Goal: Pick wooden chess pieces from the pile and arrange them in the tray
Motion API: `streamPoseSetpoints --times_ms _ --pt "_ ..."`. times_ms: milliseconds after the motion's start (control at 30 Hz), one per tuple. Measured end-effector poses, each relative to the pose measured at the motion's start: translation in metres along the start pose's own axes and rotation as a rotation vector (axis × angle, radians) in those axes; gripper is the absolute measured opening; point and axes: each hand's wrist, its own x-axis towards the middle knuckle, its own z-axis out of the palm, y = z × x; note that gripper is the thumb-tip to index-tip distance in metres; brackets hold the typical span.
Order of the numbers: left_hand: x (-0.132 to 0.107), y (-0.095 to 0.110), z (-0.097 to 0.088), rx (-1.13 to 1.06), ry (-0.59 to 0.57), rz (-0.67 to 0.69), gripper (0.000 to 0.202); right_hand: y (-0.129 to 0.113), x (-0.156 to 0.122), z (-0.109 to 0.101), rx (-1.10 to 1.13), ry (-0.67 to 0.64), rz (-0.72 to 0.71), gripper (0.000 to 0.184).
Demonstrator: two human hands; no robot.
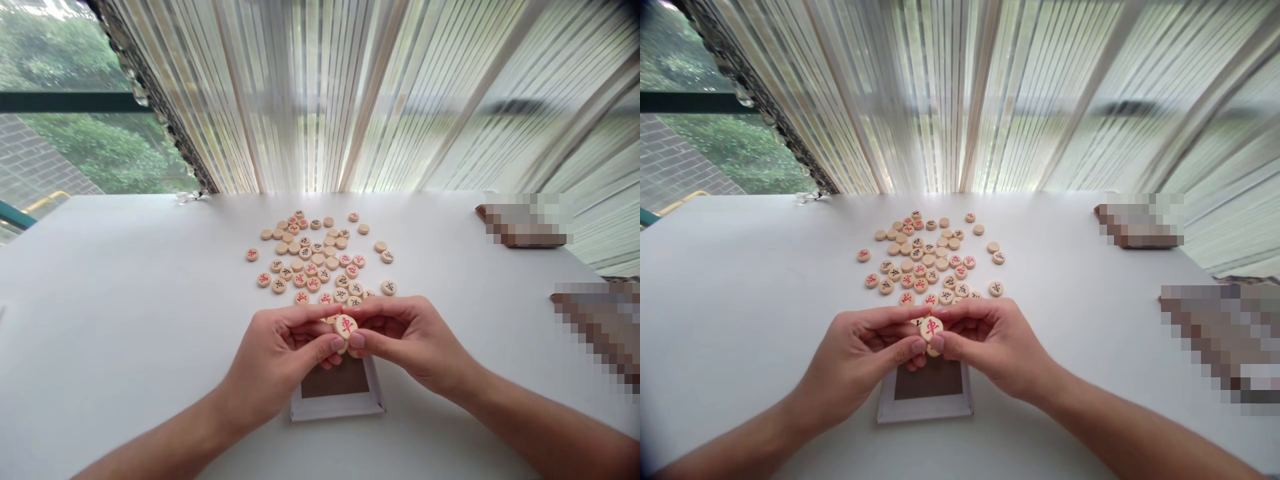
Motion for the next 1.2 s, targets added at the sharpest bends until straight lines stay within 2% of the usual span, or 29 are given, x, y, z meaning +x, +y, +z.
streamPoseSetpoints --times_ms 100,300,567,700,867,1067,1200 --pt "-0.002 -0.0011 0.0002 0.151 0.018 0.097 0.031 -0.0003 0.0004 0.0012 -0.043 -0.001 -0.011 0.026" --pt "-0.0025 -0.0036 0.0001 0.52 0.048 0.371 0.028 0.0021 0.001 -0.0014 -0.121 0.041 0.039 0.032" --pt "-0.0017 -0.0085 0.0038 0.647 0.044 0.585 0.022 0.0057 -0.0013 -0.0011 -0.087 0.064 0.08 0.034" --pt "-0.0011 -0.0079 0.0049 0.631 0.035 0.597 0.02 0.0029 -0.0015 0.0015 -0.051 0.029 0.1 0.031" --pt "-0.0011 -0.0061 0.0027 0.572 -0.024 0.489 0.017 -0.0012 -0.0013 0.0002 -0.1 -0.003 0.095 0.027" --pt "0.0 -0.0045 -0.0005 0.552 0.022 0.471 0.025 0.0016 -0.0007 -0.0027 -0.046 -0.069 0.09 0.025" --pt "0.0014 -0.0027 0.0 0.543 0.029 0.519 0.025 0.0005 -0.0007 -0.0014 0.019 -0.076 0.109 0.023"
